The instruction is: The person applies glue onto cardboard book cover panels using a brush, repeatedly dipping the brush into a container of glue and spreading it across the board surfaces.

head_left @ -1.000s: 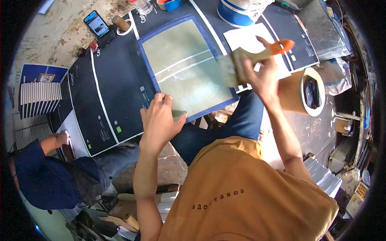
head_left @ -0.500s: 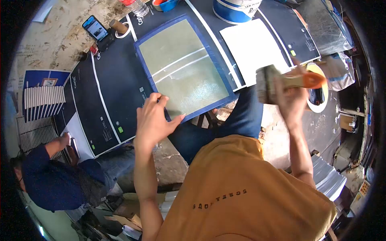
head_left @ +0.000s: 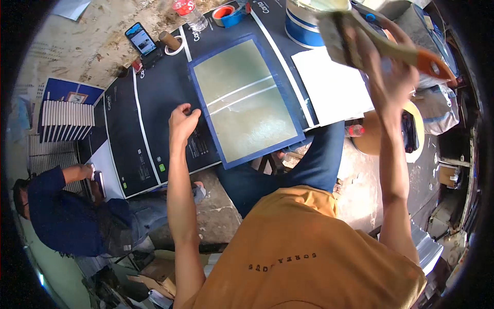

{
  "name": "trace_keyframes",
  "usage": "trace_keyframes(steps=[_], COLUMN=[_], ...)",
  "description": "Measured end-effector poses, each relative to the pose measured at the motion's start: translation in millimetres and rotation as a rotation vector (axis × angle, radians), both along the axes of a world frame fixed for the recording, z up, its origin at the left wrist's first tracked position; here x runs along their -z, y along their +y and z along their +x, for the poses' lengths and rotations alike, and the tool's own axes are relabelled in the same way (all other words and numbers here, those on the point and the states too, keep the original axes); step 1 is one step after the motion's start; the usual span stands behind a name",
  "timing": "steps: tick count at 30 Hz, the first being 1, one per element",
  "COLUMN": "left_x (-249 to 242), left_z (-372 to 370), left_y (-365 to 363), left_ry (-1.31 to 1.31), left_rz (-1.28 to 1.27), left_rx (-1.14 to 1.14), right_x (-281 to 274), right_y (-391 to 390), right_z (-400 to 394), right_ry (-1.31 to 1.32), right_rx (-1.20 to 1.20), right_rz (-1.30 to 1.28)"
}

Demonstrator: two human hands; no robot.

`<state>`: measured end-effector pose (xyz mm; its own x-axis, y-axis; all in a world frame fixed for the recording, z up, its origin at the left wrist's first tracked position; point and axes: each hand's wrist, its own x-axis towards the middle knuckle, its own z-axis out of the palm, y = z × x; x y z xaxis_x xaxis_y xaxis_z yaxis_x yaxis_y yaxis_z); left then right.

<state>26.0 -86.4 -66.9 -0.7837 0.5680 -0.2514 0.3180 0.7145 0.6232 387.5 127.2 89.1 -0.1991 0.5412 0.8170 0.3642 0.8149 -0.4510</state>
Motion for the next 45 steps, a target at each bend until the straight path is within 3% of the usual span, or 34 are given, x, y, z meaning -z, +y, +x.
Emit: trace_keyframes(steps=[3,6,8,11,14,18,19,23,27,30,36,40,41,43,45], left_x=[-10,-21,-9,-7,-8,-8,-5,17,-20,-14,-40,-25,0,-26,-71], left_z=[8,22,15,17,20,16,10,-14,16,21,26,9,0,32,84], left_y=[-11,2,11,17,20,16,12,-19,-8,12,20,-1,-9,-29,-48], left_ry=[-0.329,-0.268,-0.172,-0.182,-0.145,-0.057,-0.035,-0.136,-0.281,-0.002,-0.071,-0.080,0.183,0.518,0.518], left_rz=[0.230,0.228,0.171,0.122,0.090,0.063,0.057,0.124,0.218,0.092,0.051,0.154,0.135,0.274,0.132], left_rx=[-0.141,-0.121,-0.081,-0.113,-0.059,-0.033,-0.036,-0.164,-0.158,-0.048,-0.013,-0.026,-0.018,0.028,0.281], right_x=[11,-5,-8,-2,13,12,6,8,30,29,22,17,20,31,43], right_y=[24,1,-8,-9,9,21,22,23,10,-8,-8,-5,-2,7,3], right_z=[-56,-107,-125,-127,-105,-91,-85,-90,-117,-132,-122,-108,-109,-113,-128], right_ry=[0.018,0.125,0.276,0.247,0.145,0.281,0.207,0.320,0.307,0.313,0.401,0.449,0.476,0.532,0.410], right_rx=[-0.073,-0.154,-0.267,-0.196,-0.261,-0.307,-0.270,-0.272,-0.277,-0.344,-0.342,-0.297,-0.286,-0.256,-0.214], right_rz=[-0.053,-0.290,-0.279,-0.132,-0.163,-0.180,-0.136,-0.162,-0.269,-0.332,-0.311,-0.301,-0.301,-0.297,-0.390])
